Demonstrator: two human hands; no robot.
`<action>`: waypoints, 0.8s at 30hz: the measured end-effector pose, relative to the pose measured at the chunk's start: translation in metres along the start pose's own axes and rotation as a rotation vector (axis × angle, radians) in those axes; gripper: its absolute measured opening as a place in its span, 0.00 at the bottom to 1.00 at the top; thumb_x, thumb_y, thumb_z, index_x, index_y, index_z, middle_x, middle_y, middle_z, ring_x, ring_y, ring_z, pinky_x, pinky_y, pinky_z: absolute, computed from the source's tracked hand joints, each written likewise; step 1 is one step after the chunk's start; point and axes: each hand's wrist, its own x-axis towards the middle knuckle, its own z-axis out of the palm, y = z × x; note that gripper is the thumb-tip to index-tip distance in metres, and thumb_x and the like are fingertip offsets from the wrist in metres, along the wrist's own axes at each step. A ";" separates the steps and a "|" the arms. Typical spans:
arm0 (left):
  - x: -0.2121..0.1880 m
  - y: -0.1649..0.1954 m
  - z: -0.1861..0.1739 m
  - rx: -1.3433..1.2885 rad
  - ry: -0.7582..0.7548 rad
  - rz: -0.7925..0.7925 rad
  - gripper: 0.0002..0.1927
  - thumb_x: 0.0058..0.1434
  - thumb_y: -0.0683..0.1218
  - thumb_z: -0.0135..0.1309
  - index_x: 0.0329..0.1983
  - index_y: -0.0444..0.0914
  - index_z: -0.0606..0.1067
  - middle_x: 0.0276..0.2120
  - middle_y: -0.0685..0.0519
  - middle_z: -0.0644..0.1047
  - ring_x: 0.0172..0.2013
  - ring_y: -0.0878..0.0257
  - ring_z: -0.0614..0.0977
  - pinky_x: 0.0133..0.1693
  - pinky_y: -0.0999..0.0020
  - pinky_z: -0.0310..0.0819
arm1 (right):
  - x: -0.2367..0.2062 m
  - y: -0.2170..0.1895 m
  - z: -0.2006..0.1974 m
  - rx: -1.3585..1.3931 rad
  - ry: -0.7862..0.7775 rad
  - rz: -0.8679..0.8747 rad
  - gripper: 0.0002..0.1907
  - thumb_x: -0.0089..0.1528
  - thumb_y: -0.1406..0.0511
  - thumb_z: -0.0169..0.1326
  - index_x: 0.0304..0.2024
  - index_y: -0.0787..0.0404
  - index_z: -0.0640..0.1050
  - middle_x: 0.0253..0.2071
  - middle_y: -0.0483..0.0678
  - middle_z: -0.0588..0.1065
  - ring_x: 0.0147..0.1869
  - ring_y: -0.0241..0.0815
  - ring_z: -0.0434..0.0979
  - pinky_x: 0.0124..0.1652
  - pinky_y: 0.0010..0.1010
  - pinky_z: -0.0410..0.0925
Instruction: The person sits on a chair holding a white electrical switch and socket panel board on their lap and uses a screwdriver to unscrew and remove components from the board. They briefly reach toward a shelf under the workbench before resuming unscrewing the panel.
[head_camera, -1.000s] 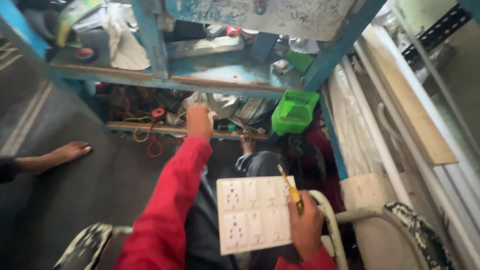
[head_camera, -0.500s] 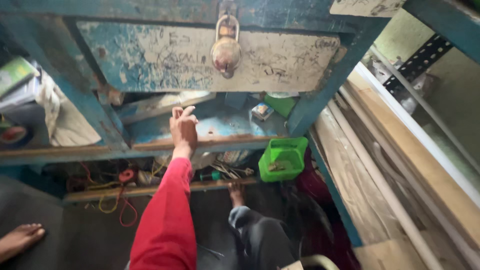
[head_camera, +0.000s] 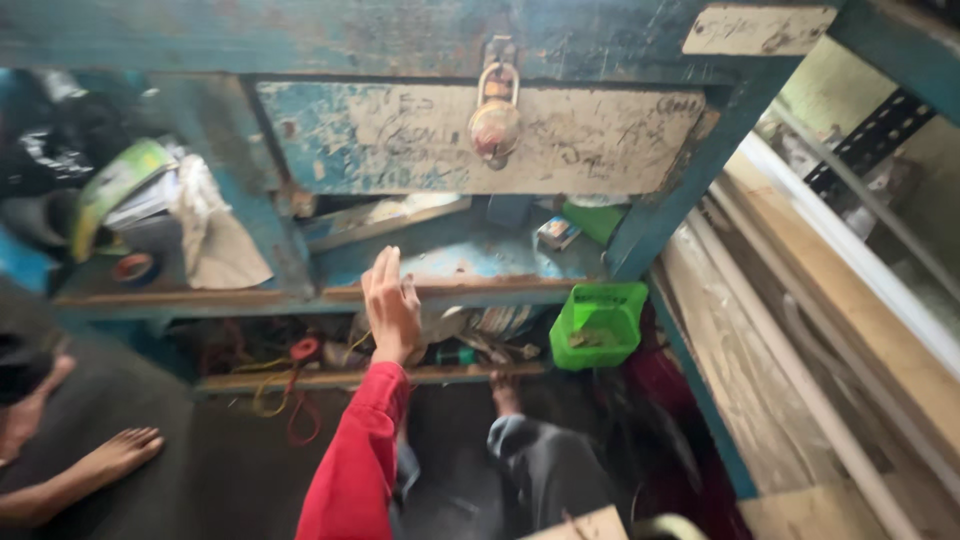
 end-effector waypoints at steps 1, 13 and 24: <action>-0.019 -0.001 -0.014 -0.003 0.037 -0.034 0.18 0.65 0.43 0.54 0.57 0.31 0.77 0.54 0.40 0.78 0.52 0.44 0.78 0.55 0.54 0.71 | -0.005 0.001 -0.002 -0.008 0.003 -0.034 0.15 0.51 0.54 0.66 0.25 0.56 0.80 0.23 0.48 0.78 0.26 0.43 0.78 0.32 0.35 0.70; -0.322 0.143 -0.260 -1.776 -0.456 -1.414 0.27 0.59 0.52 0.56 0.61 0.39 0.71 0.54 0.50 0.81 0.53 0.59 0.85 0.54 0.62 0.80 | -0.011 -0.142 -0.115 0.032 -0.113 -0.008 0.11 0.60 0.62 0.59 0.35 0.63 0.74 0.31 0.59 0.76 0.35 0.61 0.76 0.34 0.47 0.67; -0.308 0.174 -0.266 -1.782 -0.743 -1.673 0.27 0.57 0.42 0.58 0.60 0.31 0.72 0.52 0.41 0.80 0.51 0.49 0.83 0.55 0.54 0.79 | -0.013 -0.243 -0.185 0.102 -0.099 -0.058 0.07 0.64 0.67 0.56 0.39 0.65 0.75 0.34 0.58 0.76 0.38 0.61 0.77 0.37 0.47 0.67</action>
